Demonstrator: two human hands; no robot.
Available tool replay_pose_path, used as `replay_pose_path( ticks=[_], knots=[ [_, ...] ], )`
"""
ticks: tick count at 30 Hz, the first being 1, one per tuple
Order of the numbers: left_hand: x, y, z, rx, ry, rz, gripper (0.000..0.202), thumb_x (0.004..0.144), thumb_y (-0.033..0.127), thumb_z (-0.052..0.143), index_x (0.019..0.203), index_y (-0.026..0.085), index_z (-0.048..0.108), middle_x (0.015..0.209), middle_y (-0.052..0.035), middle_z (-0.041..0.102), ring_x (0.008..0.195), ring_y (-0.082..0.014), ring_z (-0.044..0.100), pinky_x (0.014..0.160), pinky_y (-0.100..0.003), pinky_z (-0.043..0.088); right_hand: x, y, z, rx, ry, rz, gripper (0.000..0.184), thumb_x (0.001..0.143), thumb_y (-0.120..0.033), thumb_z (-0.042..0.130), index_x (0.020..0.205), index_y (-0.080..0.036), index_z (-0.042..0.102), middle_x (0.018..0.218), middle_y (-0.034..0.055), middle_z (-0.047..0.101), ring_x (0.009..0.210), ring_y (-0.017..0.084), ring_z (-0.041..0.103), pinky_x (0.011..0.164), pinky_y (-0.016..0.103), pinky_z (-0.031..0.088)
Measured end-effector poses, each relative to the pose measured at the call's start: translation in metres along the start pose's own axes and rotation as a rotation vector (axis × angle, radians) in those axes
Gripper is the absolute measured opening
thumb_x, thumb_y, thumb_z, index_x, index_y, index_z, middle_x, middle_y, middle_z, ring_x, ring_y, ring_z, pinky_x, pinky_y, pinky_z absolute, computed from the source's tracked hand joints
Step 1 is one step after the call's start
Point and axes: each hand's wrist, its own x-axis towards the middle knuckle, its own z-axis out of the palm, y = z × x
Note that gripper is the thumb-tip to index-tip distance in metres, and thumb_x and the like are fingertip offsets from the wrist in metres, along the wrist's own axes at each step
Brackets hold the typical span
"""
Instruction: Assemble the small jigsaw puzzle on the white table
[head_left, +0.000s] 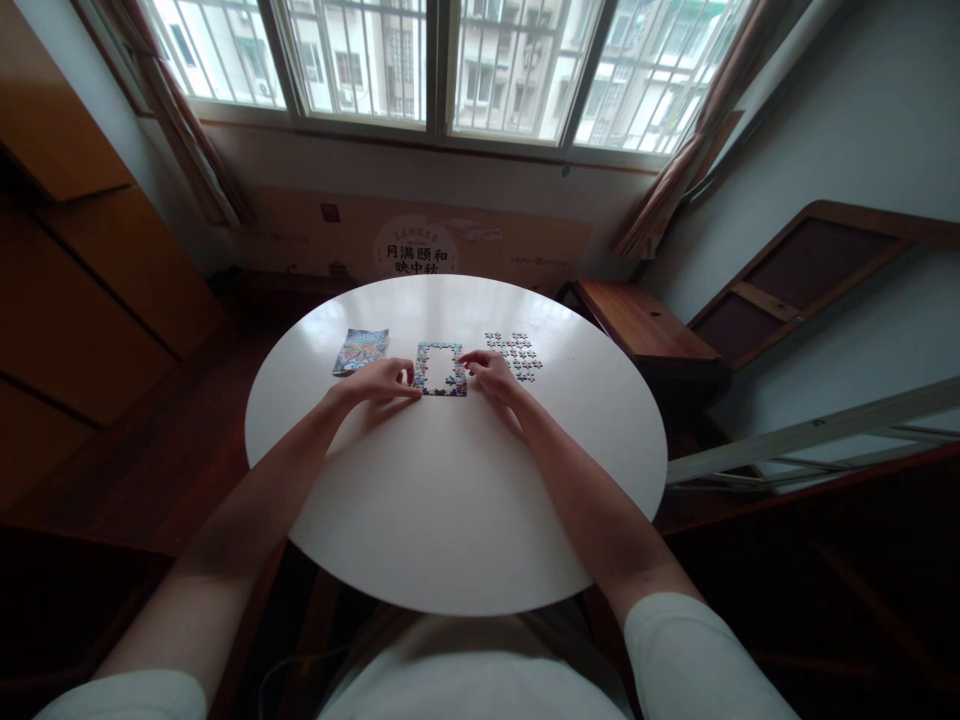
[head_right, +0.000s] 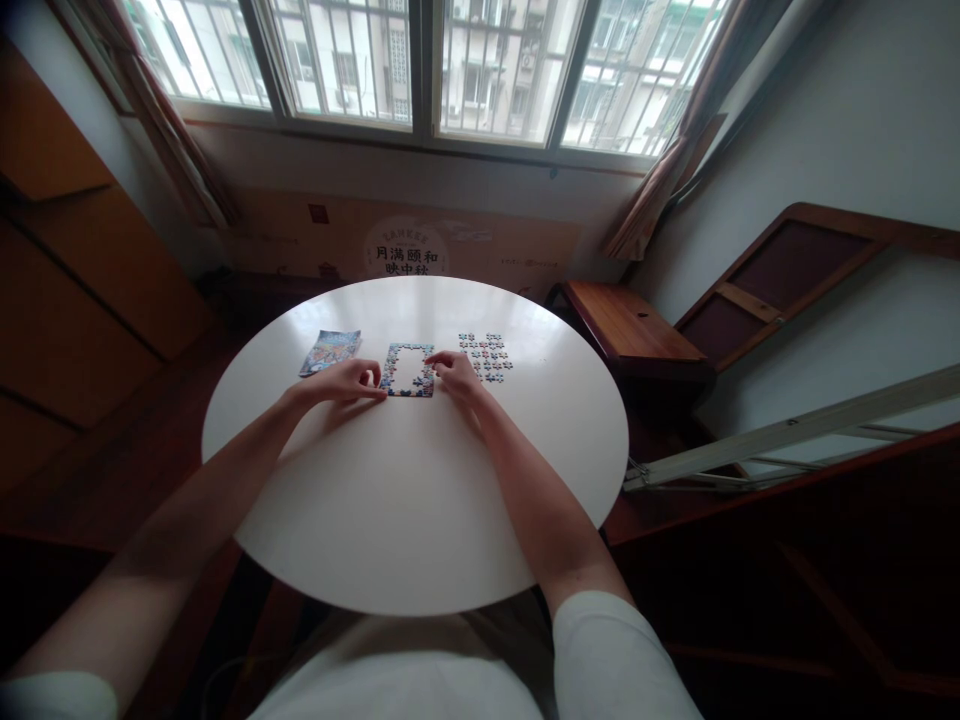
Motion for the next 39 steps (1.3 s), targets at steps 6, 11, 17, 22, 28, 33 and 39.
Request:
replay_pose_path(
  ticks=[6, 11, 17, 22, 28, 33, 39],
  knots=[
    [-0.0023, 0.0034, -0.0014, 0.005, 0.001, -0.001, 0.044, 0.068, 0.061, 0.070, 0.083, 0.021, 0.060, 0.065, 0.0003, 0.062, 0.056, -0.0156, 0.056, 0.054, -0.026, 0.032, -0.0007, -0.0017, -0.0027, 0.026, -0.008, 0.043, 0.032, 0.058, -0.013, 0.042, 0.068, -0.015, 0.073, 0.070, 0.0046, 0.070, 0.064, 0.013, 0.055, 0.058, 0.022, 0.042],
    [-0.0032, 0.0049, -0.0022, 0.003, -0.005, -0.003, 0.044, 0.068, 0.061, 0.069, 0.083, 0.021, 0.060, 0.064, 0.0000, 0.062, 0.056, -0.0162, 0.056, 0.054, -0.027, 0.032, 0.0029, 0.0050, -0.0027, 0.035, 0.011, 0.021, 0.032, 0.051, -0.014, 0.038, 0.057, -0.017, 0.070, 0.063, 0.0048, 0.067, 0.063, 0.014, 0.054, 0.054, 0.023, 0.038],
    [-0.0022, 0.0026, -0.0009, -0.028, 0.002, 0.000, 0.044, 0.067, 0.061, 0.071, 0.081, 0.021, 0.060, 0.062, 0.0002, 0.061, 0.055, -0.0155, 0.055, 0.053, -0.027, 0.031, 0.0045, 0.0067, -0.0017, 0.061, 0.003, 0.014, 0.024, 0.049, -0.015, 0.038, 0.049, -0.018, 0.062, 0.060, 0.0034, 0.064, 0.063, 0.014, 0.054, 0.058, 0.023, 0.041],
    [-0.0017, 0.0012, -0.0002, -0.036, 0.009, 0.005, 0.043, 0.067, 0.060, 0.071, 0.081, 0.021, 0.060, 0.063, 0.0001, 0.061, 0.054, -0.0151, 0.054, 0.053, -0.026, 0.031, 0.0036, 0.0046, -0.0030, 0.112, 0.008, 0.005, 0.016, 0.049, -0.016, 0.039, 0.045, -0.018, 0.054, 0.063, 0.0038, 0.063, 0.066, 0.015, 0.056, 0.061, 0.024, 0.041],
    [-0.0023, 0.0021, -0.0007, -0.037, -0.004, 0.003, 0.044, 0.067, 0.060, 0.071, 0.082, 0.021, 0.059, 0.063, 0.0000, 0.061, 0.054, -0.0153, 0.055, 0.053, -0.027, 0.032, 0.0036, 0.0045, -0.0028, 0.121, 0.015, 0.024, 0.016, 0.048, -0.016, 0.039, 0.045, -0.017, 0.054, 0.064, 0.0046, 0.062, 0.064, 0.014, 0.055, 0.056, 0.023, 0.036],
    [-0.0024, 0.0020, -0.0008, -0.026, -0.010, -0.002, 0.044, 0.068, 0.061, 0.071, 0.082, 0.021, 0.059, 0.064, -0.0004, 0.062, 0.054, -0.0156, 0.056, 0.052, -0.026, 0.032, 0.0035, 0.0045, -0.0024, 0.122, 0.022, 0.017, 0.015, 0.048, -0.016, 0.038, 0.045, -0.018, 0.053, 0.061, 0.0035, 0.061, 0.065, 0.014, 0.055, 0.054, 0.021, 0.036],
    [-0.0031, 0.0036, -0.0014, -0.024, -0.002, -0.002, 0.044, 0.067, 0.061, 0.071, 0.082, 0.021, 0.059, 0.065, -0.0007, 0.063, 0.055, -0.0159, 0.056, 0.052, -0.027, 0.032, 0.0037, 0.0063, -0.0023, 0.119, 0.025, 0.017, 0.014, 0.050, -0.016, 0.039, 0.045, -0.018, 0.052, 0.061, 0.0038, 0.061, 0.066, 0.014, 0.056, 0.054, 0.021, 0.036]
  ],
)
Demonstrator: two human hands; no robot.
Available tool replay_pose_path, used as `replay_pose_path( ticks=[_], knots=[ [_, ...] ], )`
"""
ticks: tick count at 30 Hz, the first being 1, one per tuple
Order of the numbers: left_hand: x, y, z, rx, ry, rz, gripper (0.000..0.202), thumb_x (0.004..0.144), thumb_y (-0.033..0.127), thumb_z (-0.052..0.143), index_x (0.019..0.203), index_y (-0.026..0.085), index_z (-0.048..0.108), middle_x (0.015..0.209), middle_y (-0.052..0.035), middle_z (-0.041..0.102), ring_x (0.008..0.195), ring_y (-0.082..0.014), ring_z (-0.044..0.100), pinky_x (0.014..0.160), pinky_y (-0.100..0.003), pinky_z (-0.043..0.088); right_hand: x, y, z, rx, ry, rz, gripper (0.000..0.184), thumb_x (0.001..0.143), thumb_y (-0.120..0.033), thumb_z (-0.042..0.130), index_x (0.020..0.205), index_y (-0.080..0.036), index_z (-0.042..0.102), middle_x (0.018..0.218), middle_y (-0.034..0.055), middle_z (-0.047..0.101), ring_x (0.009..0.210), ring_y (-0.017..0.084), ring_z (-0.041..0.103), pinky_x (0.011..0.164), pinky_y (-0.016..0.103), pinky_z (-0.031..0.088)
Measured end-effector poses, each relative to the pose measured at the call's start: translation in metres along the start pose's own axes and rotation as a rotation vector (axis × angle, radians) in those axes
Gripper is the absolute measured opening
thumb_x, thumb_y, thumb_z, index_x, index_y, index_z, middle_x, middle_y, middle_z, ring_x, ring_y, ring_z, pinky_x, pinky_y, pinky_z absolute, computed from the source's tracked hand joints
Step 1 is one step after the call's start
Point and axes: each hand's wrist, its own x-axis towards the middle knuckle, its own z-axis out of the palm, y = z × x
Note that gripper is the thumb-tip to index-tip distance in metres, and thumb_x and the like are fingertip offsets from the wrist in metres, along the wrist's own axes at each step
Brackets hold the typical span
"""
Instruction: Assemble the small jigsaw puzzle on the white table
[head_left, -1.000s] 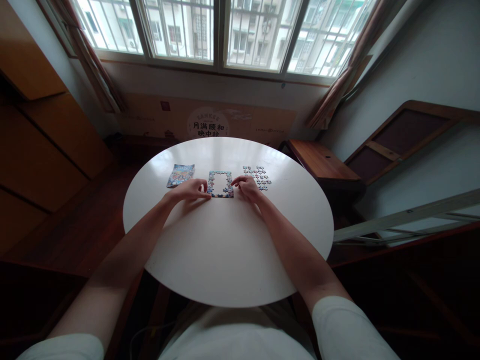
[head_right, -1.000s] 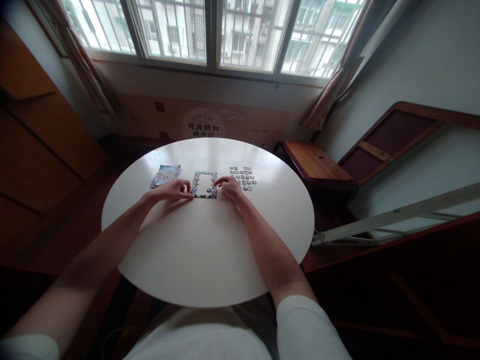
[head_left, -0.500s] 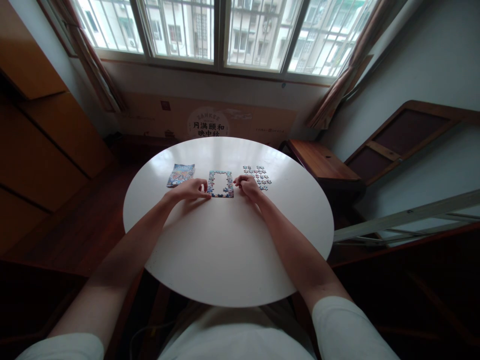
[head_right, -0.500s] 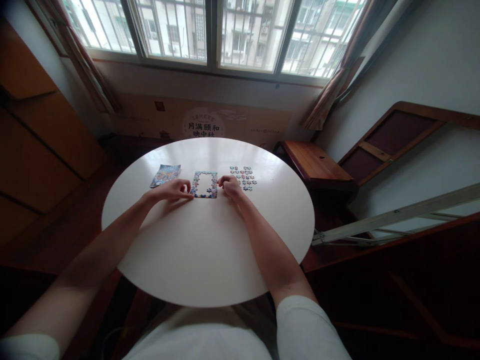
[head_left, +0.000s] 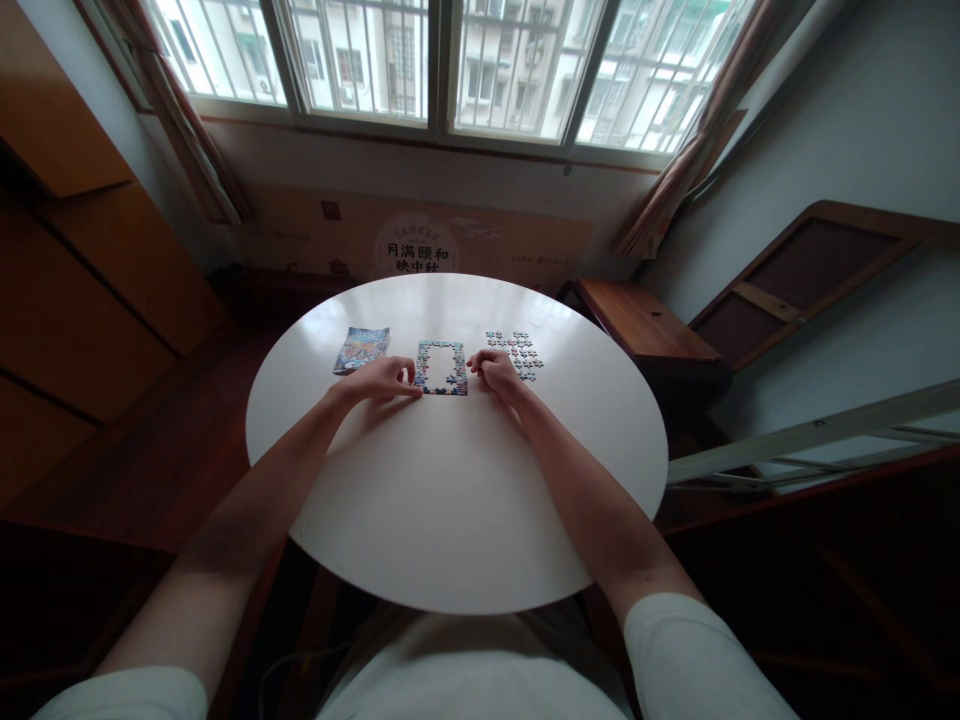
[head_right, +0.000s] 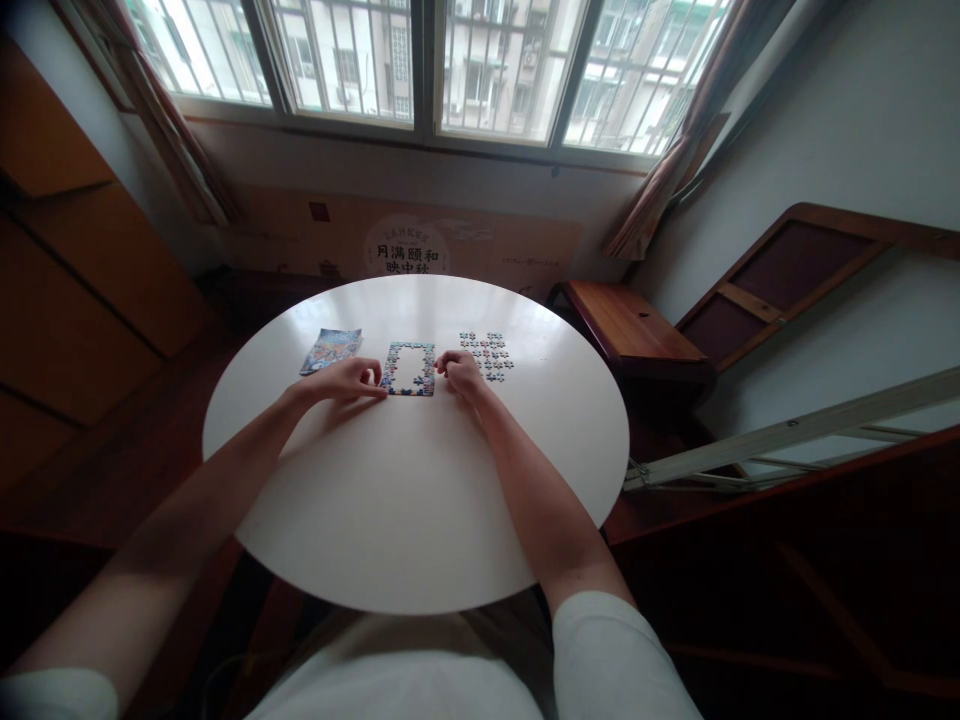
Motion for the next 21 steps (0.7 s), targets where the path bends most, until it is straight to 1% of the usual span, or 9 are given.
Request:
replay_pose_path(
  ticks=[10, 17, 19, 21],
  knots=[
    [-0.0003, 0.0001, -0.0001, 0.013, 0.005, 0.002, 0.044, 0.068, 0.061, 0.070, 0.082, 0.021, 0.060, 0.064, -0.0005, 0.062, 0.055, -0.0155, 0.055, 0.052, -0.026, 0.031, -0.0017, -0.0030, -0.0004, 0.010, 0.003, 0.004, 0.016, 0.048, -0.016, 0.038, 0.045, -0.018, 0.054, 0.062, 0.0036, 0.063, 0.064, 0.013, 0.055, 0.052, 0.020, 0.035],
    [0.0014, -0.0022, 0.0009, -0.002, 0.003, 0.010, 0.045, 0.067, 0.062, 0.071, 0.082, 0.021, 0.060, 0.064, -0.0004, 0.062, 0.055, -0.0155, 0.055, 0.052, -0.027, 0.031, -0.0009, -0.0025, 0.0013, -0.026, 0.002, -0.006, 0.015, 0.051, -0.015, 0.040, 0.044, -0.018, 0.053, 0.059, 0.0022, 0.062, 0.062, 0.013, 0.055, 0.054, 0.020, 0.038],
    [0.0022, -0.0032, 0.0011, -0.004, 0.000, 0.012, 0.045, 0.067, 0.063, 0.071, 0.082, 0.021, 0.060, 0.064, -0.0005, 0.062, 0.055, -0.0155, 0.055, 0.052, -0.027, 0.032, -0.0011, -0.0018, 0.0020, -0.082, -0.017, -0.038, 0.018, 0.052, -0.014, 0.040, 0.045, -0.018, 0.056, 0.058, 0.0013, 0.060, 0.062, 0.013, 0.054, 0.057, 0.022, 0.040],
    [0.0027, -0.0040, 0.0012, -0.004, -0.002, 0.012, 0.046, 0.067, 0.063, 0.071, 0.082, 0.021, 0.060, 0.064, -0.0006, 0.062, 0.055, -0.0154, 0.055, 0.052, -0.027, 0.032, -0.0020, -0.0012, 0.0024, -0.166, -0.036, -0.085, 0.023, 0.053, -0.012, 0.041, 0.049, -0.018, 0.063, 0.061, 0.0010, 0.060, 0.062, 0.013, 0.054, 0.061, 0.023, 0.043]
  ],
)
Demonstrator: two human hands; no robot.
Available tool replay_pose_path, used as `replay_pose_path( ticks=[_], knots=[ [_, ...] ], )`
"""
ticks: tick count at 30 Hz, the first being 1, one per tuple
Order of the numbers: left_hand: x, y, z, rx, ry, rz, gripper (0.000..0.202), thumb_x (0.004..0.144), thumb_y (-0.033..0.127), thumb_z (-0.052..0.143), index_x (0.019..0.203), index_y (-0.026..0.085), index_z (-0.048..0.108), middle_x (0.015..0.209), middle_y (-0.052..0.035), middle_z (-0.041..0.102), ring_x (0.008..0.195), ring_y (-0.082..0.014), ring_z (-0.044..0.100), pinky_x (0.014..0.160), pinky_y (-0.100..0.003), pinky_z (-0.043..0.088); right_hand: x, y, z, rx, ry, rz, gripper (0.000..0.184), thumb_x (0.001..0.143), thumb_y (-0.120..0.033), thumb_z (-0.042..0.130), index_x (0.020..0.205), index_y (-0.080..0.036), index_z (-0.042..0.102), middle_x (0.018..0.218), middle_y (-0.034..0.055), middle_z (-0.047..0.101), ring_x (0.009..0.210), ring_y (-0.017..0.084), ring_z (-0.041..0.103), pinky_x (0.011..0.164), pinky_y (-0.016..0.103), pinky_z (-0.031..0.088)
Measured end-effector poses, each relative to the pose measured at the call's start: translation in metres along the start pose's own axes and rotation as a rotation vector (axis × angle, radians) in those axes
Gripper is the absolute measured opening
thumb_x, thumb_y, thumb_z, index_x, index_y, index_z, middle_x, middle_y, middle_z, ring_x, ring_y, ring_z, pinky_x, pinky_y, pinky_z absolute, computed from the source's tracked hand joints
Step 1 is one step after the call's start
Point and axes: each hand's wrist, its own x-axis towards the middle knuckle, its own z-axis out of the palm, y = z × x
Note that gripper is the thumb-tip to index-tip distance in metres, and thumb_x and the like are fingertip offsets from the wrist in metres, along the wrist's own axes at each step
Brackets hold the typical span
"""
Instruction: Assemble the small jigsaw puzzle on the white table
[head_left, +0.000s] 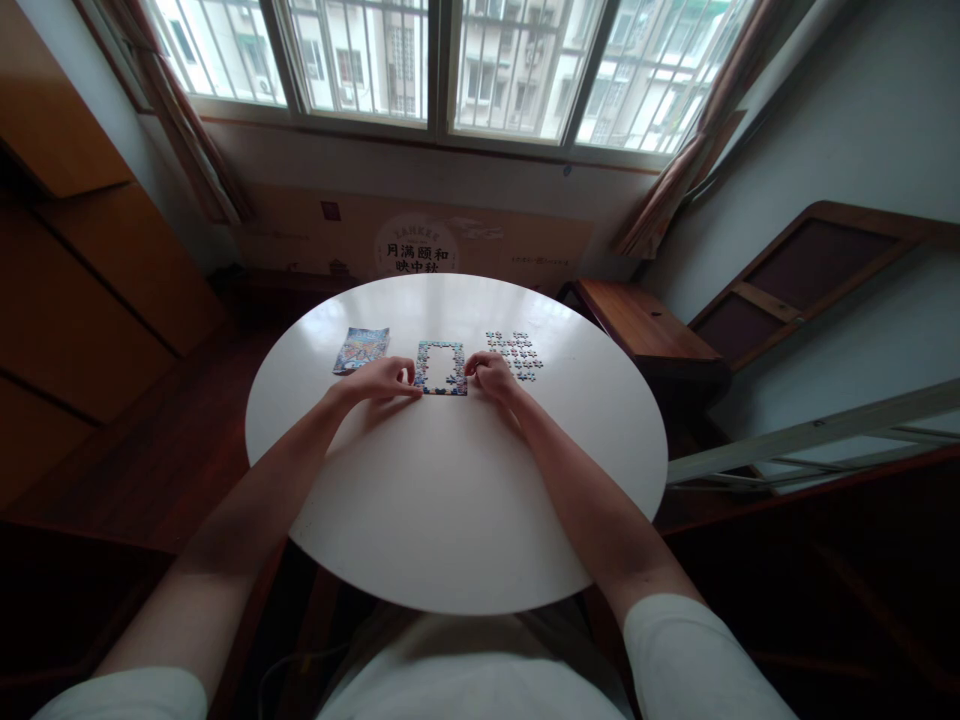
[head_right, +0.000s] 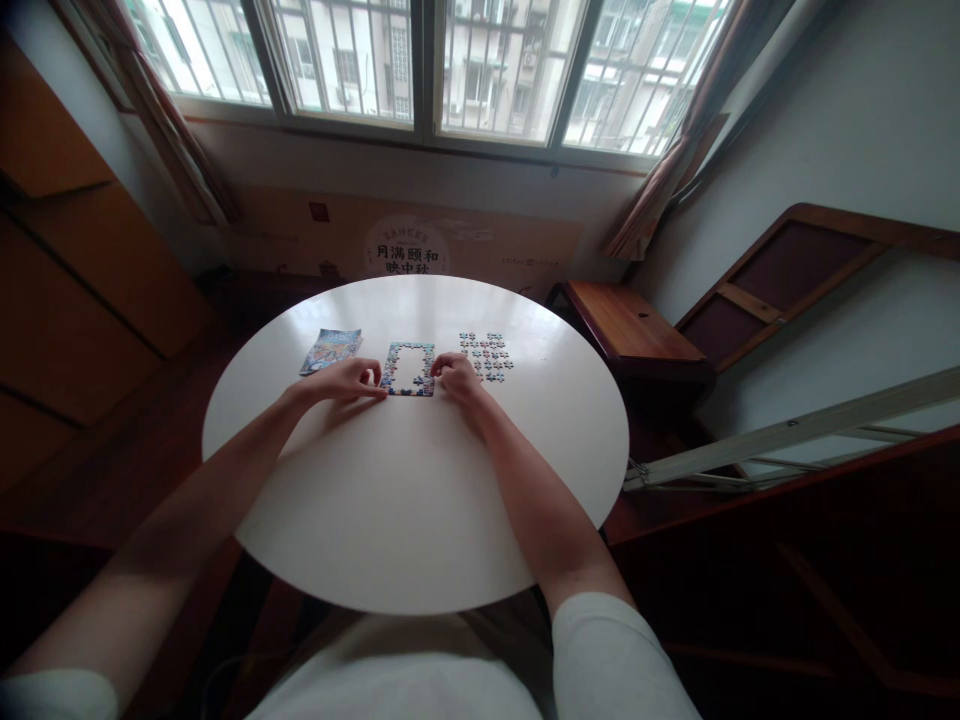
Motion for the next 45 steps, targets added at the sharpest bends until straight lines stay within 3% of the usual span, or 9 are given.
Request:
replay_pose_path(
  ticks=[3, 8, 13, 22, 32, 45],
  knots=[
    [0.000, 0.000, 0.000, 0.000, 0.002, -0.001, 0.046, 0.067, 0.063, 0.071, 0.083, 0.021, 0.060, 0.065, -0.0004, 0.062, 0.055, -0.0154, 0.055, 0.052, -0.027, 0.032, -0.002, 0.001, 0.000, -0.099, -0.026, -0.055, 0.031, 0.054, -0.009, 0.043, 0.057, -0.019, 0.073, 0.075, 0.0025, 0.063, 0.069, 0.014, 0.057, 0.070, 0.026, 0.047],
    [-0.001, 0.002, 0.000, 0.009, -0.002, -0.010, 0.046, 0.067, 0.063, 0.070, 0.083, 0.021, 0.060, 0.064, -0.0001, 0.062, 0.054, -0.0156, 0.055, 0.052, -0.027, 0.032, -0.002, 0.004, 0.001, -0.150, -0.058, -0.082, 0.034, 0.058, -0.005, 0.045, 0.062, -0.020, 0.076, 0.087, 0.0038, 0.062, 0.080, 0.015, 0.060, 0.083, 0.027, 0.049],
    [-0.002, 0.005, -0.001, 0.018, 0.001, -0.009, 0.045, 0.067, 0.062, 0.070, 0.083, 0.021, 0.060, 0.064, -0.0004, 0.062, 0.055, -0.0162, 0.056, 0.053, -0.027, 0.033, 0.000, 0.006, 0.001, -0.158, -0.046, -0.057, 0.038, 0.062, -0.003, 0.045, 0.071, -0.020, 0.078, 0.084, 0.0031, 0.059, 0.069, 0.012, 0.056, 0.081, 0.027, 0.049],
    [0.000, 0.002, 0.000, 0.012, 0.005, -0.001, 0.046, 0.067, 0.063, 0.071, 0.083, 0.020, 0.061, 0.064, -0.0002, 0.063, 0.055, -0.0156, 0.055, 0.053, -0.026, 0.032, -0.001, 0.006, 0.002, -0.157, -0.010, -0.073, 0.036, 0.064, -0.003, 0.044, 0.071, -0.017, 0.077, 0.080, 0.0019, 0.060, 0.066, 0.010, 0.056, 0.077, 0.023, 0.049],
    [-0.002, 0.003, 0.000, 0.022, 0.008, -0.004, 0.044, 0.069, 0.061, 0.070, 0.083, 0.021, 0.060, 0.064, 0.0000, 0.062, 0.054, -0.0157, 0.056, 0.052, -0.026, 0.033, 0.000, 0.010, 0.002, -0.187, -0.018, -0.123, 0.033, 0.062, -0.004, 0.045, 0.059, -0.018, 0.074, 0.085, 0.0042, 0.063, 0.076, 0.013, 0.061, 0.081, 0.027, 0.052],
    [0.001, 0.000, 0.001, 0.005, 0.011, -0.001, 0.044, 0.068, 0.060, 0.071, 0.084, 0.020, 0.060, 0.063, 0.0004, 0.062, 0.053, -0.0149, 0.054, 0.052, -0.026, 0.032, 0.001, 0.012, 0.004, -0.300, -0.069, -0.126, 0.041, 0.064, 0.001, 0.046, 0.072, -0.021, 0.080, 0.091, 0.0041, 0.065, 0.085, 0.016, 0.062, 0.089, 0.030, 0.051]
  ],
)
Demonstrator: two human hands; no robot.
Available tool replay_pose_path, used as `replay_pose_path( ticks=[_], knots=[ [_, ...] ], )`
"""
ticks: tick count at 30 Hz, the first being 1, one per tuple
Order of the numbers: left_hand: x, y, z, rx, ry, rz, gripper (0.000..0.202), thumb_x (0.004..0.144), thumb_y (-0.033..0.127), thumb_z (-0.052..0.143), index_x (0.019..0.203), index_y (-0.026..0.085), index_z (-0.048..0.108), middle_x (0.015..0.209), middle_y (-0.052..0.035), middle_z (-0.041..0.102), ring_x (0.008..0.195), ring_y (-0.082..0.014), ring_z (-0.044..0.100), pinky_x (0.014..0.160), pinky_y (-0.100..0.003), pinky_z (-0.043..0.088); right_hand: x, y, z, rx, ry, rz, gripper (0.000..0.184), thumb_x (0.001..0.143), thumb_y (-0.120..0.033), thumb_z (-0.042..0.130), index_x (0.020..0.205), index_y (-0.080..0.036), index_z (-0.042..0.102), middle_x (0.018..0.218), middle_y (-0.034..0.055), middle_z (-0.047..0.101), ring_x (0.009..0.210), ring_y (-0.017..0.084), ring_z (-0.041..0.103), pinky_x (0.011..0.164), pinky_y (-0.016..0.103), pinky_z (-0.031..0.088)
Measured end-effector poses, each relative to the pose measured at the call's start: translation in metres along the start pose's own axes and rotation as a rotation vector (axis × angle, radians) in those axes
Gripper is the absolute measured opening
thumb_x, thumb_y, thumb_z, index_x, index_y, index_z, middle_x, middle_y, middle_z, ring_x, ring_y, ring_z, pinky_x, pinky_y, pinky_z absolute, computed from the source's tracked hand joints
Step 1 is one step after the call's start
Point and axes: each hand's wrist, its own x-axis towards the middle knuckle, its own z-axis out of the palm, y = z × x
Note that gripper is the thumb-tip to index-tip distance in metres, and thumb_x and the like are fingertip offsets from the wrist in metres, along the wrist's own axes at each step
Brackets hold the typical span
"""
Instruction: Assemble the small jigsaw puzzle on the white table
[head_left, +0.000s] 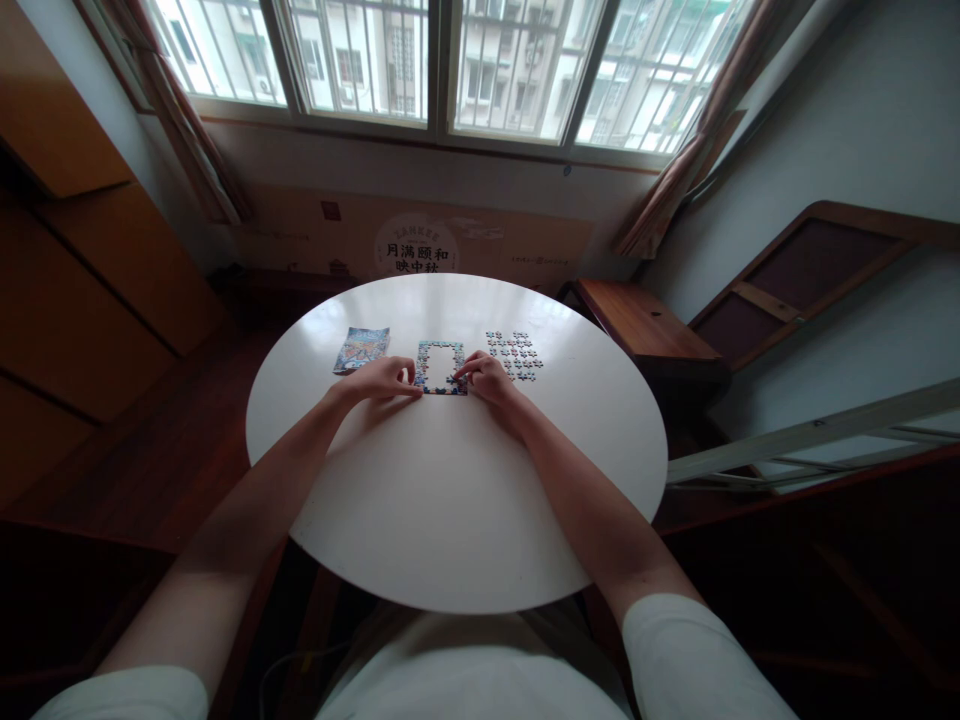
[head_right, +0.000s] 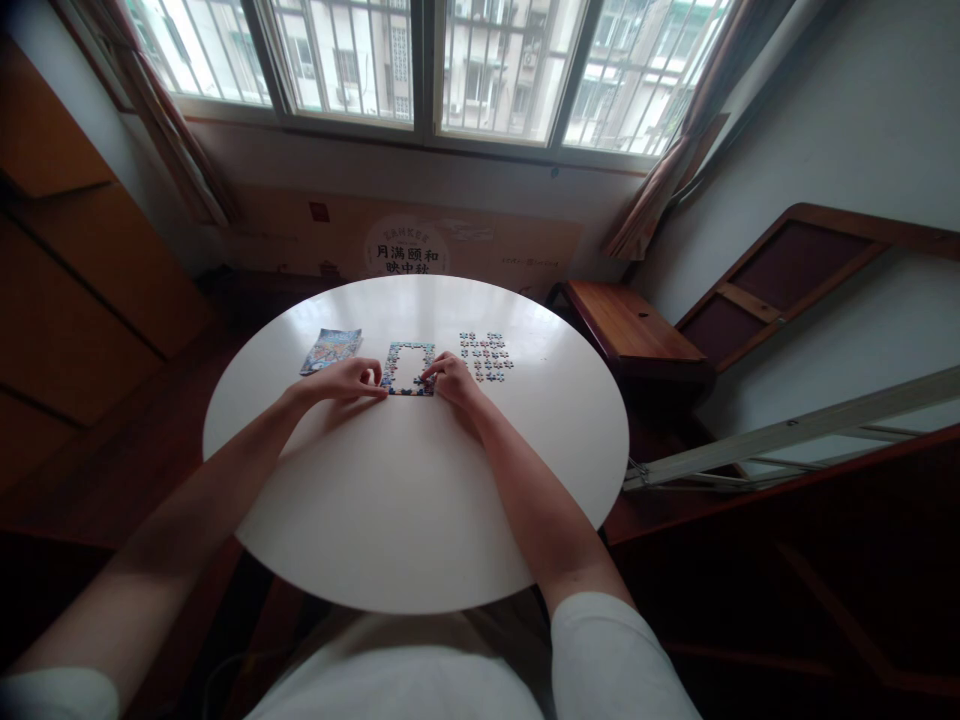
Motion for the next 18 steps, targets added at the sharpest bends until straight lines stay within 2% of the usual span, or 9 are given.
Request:
replay_pose_path(
  ticks=[6, 13, 18],
  knots=[
    [-0.0002, 0.0006, 0.0000, 0.003, -0.005, -0.005, 0.045, 0.067, 0.062, 0.070, 0.083, 0.020, 0.061, 0.062, 0.0007, 0.061, 0.053, -0.0150, 0.054, 0.053, -0.026, 0.032, -0.0009, 0.0009, -0.0009, 0.001, -0.005, -0.034, 0.044, 0.063, 0.002, 0.046, 0.074, -0.022, 0.080, 0.091, 0.0035, 0.064, 0.084, 0.015, 0.061, 0.088, 0.028, 0.050],
    [-0.0015, 0.0036, -0.0010, 0.006, 0.001, -0.014, 0.043, 0.067, 0.059, 0.071, 0.081, 0.021, 0.060, 0.063, 0.0010, 0.060, 0.053, -0.0143, 0.053, 0.053, -0.026, 0.032, 0.0000, 0.0002, 0.0010, -0.011, -0.013, -0.028, 0.037, 0.064, 0.001, 0.049, 0.066, -0.021, 0.079, 0.088, 0.0040, 0.064, 0.081, 0.015, 0.061, 0.084, 0.027, 0.050],
    [-0.0008, 0.0017, -0.0003, -0.009, -0.003, -0.011, 0.043, 0.066, 0.059, 0.072, 0.081, 0.021, 0.060, 0.063, 0.0012, 0.060, 0.053, -0.0145, 0.054, 0.052, -0.026, 0.031, -0.0014, -0.0017, 0.0002, -0.007, -0.013, -0.020, 0.039, 0.064, -0.001, 0.048, 0.074, -0.021, 0.081, 0.089, 0.0044, 0.064, 0.082, 0.016, 0.062, 0.086, 0.029, 0.050]
  ],
)
